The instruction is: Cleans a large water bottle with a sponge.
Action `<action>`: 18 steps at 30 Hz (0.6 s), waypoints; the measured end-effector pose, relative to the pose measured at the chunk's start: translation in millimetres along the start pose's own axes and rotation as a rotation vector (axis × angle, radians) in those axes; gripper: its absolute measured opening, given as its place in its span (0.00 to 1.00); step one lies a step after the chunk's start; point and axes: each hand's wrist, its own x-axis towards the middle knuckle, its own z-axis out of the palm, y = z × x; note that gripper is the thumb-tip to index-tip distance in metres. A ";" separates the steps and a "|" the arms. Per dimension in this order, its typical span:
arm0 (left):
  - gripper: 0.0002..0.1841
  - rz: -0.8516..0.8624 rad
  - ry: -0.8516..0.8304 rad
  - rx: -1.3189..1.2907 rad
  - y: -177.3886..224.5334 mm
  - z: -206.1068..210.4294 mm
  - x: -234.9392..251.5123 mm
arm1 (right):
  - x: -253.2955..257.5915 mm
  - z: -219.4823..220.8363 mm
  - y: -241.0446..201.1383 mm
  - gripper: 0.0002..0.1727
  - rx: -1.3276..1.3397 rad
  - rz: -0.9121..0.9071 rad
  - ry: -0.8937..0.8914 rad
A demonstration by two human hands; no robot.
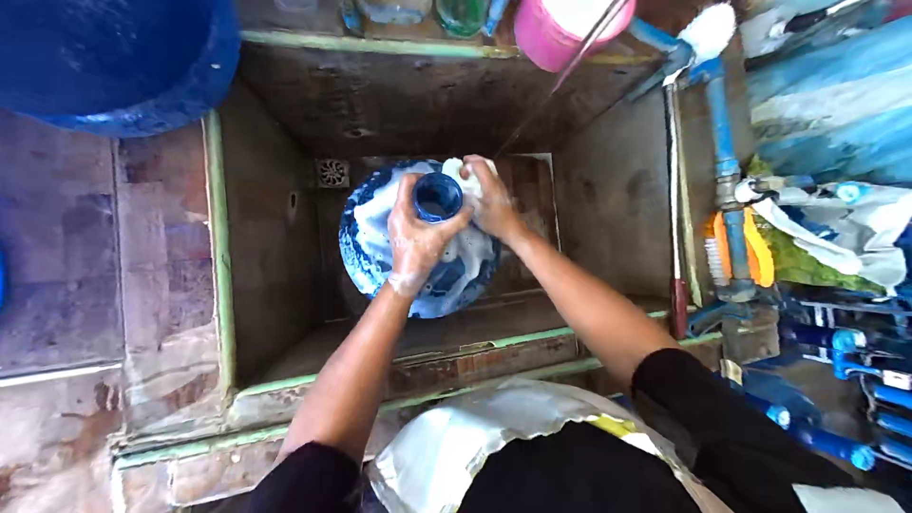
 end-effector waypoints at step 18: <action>0.12 -0.391 0.167 -0.537 -131.7 -83.2 101.7 | 27.6 52.7 17.4 0.33 0.136 0.074 0.026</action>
